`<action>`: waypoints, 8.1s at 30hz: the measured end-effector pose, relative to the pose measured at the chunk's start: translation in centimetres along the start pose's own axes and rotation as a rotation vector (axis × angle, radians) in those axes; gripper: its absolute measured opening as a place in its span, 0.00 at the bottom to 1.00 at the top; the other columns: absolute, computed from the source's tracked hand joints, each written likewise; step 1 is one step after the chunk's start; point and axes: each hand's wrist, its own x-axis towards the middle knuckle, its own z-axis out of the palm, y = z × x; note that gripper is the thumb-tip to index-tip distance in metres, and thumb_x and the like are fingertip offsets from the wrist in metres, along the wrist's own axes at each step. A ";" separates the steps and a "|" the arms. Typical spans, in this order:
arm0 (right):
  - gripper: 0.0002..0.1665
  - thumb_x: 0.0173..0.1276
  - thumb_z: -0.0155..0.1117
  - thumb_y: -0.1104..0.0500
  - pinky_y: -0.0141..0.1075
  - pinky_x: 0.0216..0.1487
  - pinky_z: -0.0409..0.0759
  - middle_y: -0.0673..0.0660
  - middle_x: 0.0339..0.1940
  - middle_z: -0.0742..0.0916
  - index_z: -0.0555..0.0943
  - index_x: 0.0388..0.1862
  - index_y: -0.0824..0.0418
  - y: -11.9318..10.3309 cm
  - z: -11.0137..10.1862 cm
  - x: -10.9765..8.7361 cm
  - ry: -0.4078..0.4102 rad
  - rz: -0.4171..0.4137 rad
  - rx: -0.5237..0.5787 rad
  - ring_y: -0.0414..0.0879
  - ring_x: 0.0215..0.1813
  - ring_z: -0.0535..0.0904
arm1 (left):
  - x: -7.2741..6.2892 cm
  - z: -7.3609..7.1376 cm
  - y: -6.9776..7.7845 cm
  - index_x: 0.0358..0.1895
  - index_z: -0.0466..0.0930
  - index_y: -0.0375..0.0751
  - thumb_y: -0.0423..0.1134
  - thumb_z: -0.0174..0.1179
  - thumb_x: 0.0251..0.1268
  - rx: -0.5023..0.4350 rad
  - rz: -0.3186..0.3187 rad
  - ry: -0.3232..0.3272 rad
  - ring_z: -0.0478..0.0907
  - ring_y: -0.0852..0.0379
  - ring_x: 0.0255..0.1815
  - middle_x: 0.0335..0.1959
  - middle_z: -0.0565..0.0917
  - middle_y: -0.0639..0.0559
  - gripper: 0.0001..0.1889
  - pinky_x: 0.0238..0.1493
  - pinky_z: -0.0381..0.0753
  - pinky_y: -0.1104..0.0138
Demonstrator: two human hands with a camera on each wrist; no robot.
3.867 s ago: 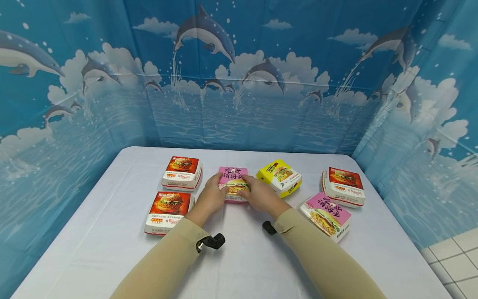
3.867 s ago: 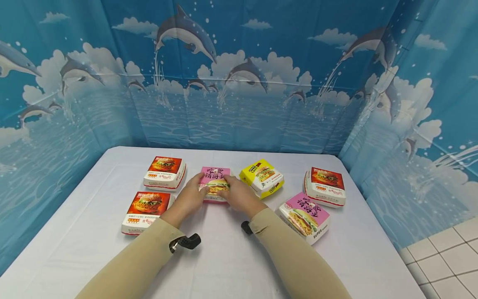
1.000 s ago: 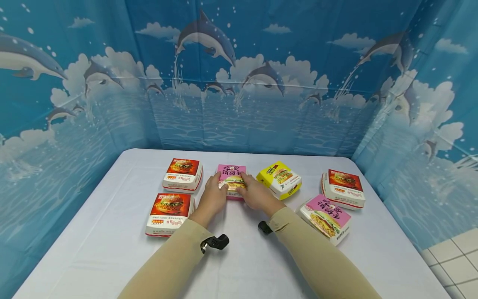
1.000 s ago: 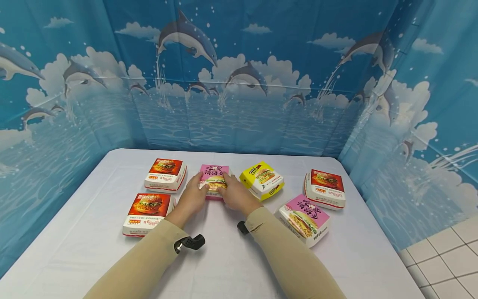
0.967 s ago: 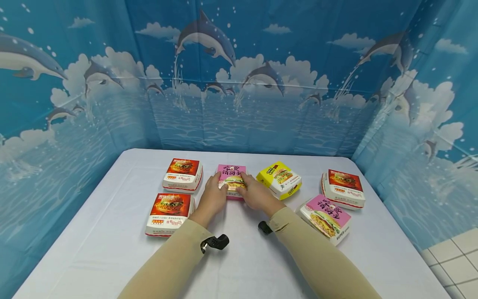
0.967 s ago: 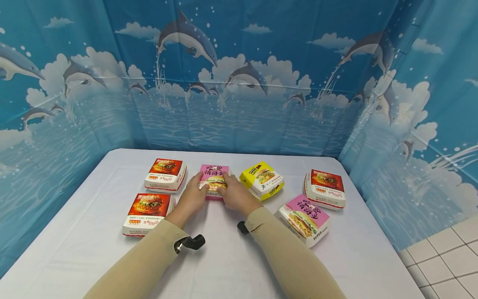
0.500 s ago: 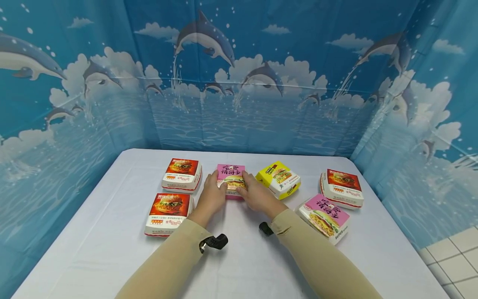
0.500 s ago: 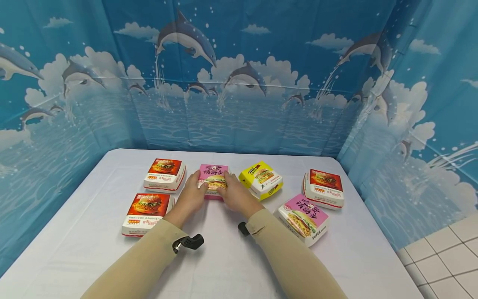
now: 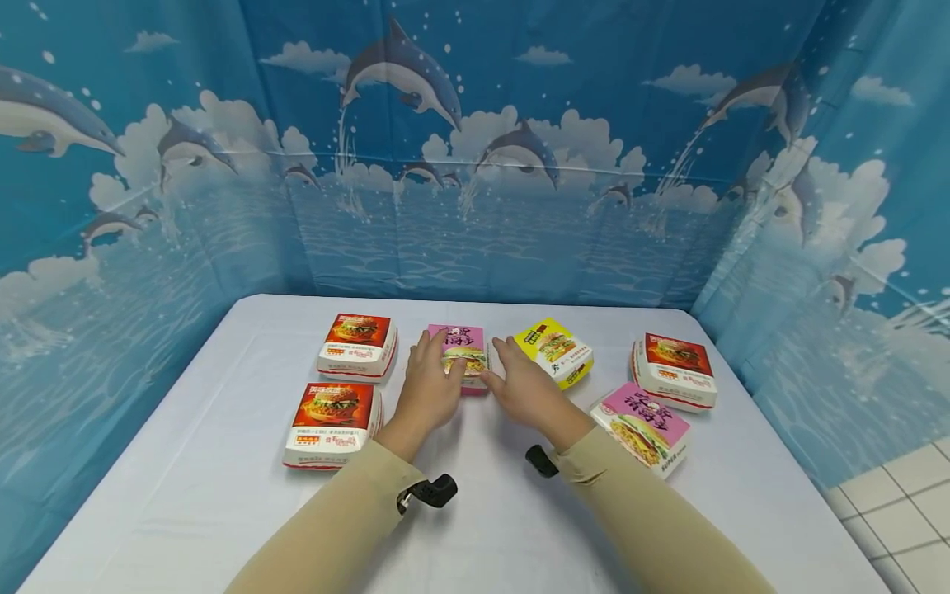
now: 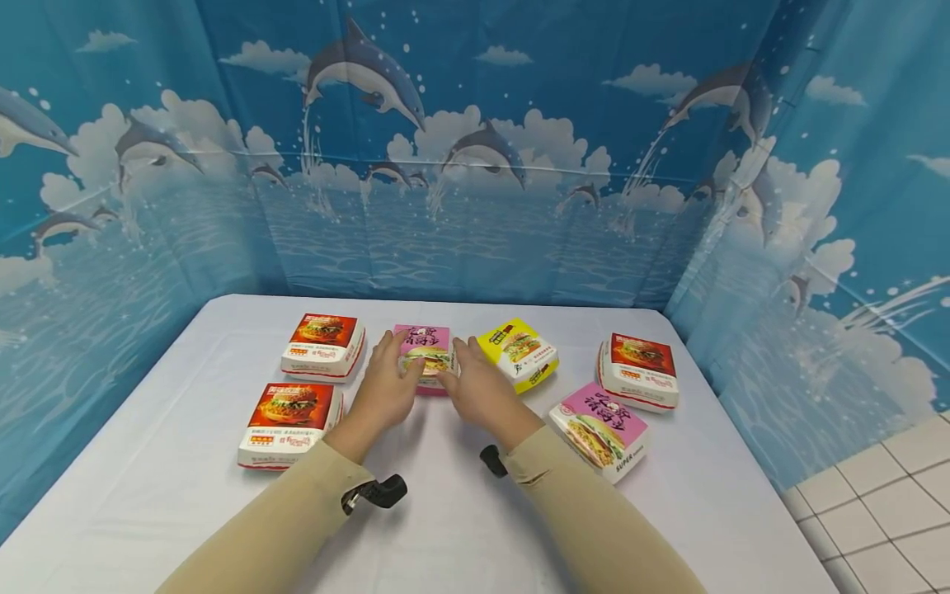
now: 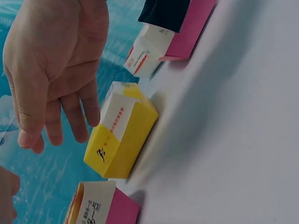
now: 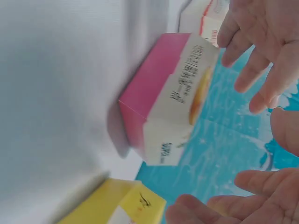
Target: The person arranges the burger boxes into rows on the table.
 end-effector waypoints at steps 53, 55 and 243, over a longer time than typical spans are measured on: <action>0.44 0.77 0.66 0.46 0.61 0.58 0.84 0.73 0.75 0.75 0.62 0.85 0.54 15.3 -10.6 -9.3 -0.194 0.182 -0.136 0.61 0.58 0.77 | -7.9 8.5 8.3 0.85 0.54 0.51 0.65 0.66 0.68 0.002 0.128 -0.608 0.58 0.53 0.86 0.86 0.59 0.53 0.49 0.82 0.66 0.53; 0.45 0.76 0.67 0.46 0.63 0.60 0.83 0.73 0.75 0.75 0.62 0.85 0.55 15.3 -10.6 -9.4 -0.195 0.185 -0.129 0.61 0.59 0.77 | -8.0 8.8 8.4 0.86 0.53 0.52 0.66 0.66 0.67 -0.004 0.123 -0.614 0.58 0.54 0.86 0.86 0.60 0.54 0.50 0.82 0.66 0.53; 0.55 0.69 0.77 0.51 0.51 0.77 0.72 0.59 0.88 0.59 0.57 0.87 0.54 2.7 2.0 -6.4 -0.094 -0.143 0.243 0.55 0.84 0.64 | -8.9 -4.2 -1.8 0.87 0.47 0.54 0.48 0.62 0.75 0.036 -0.032 -0.303 0.63 0.39 0.83 0.83 0.64 0.38 0.44 0.80 0.64 0.40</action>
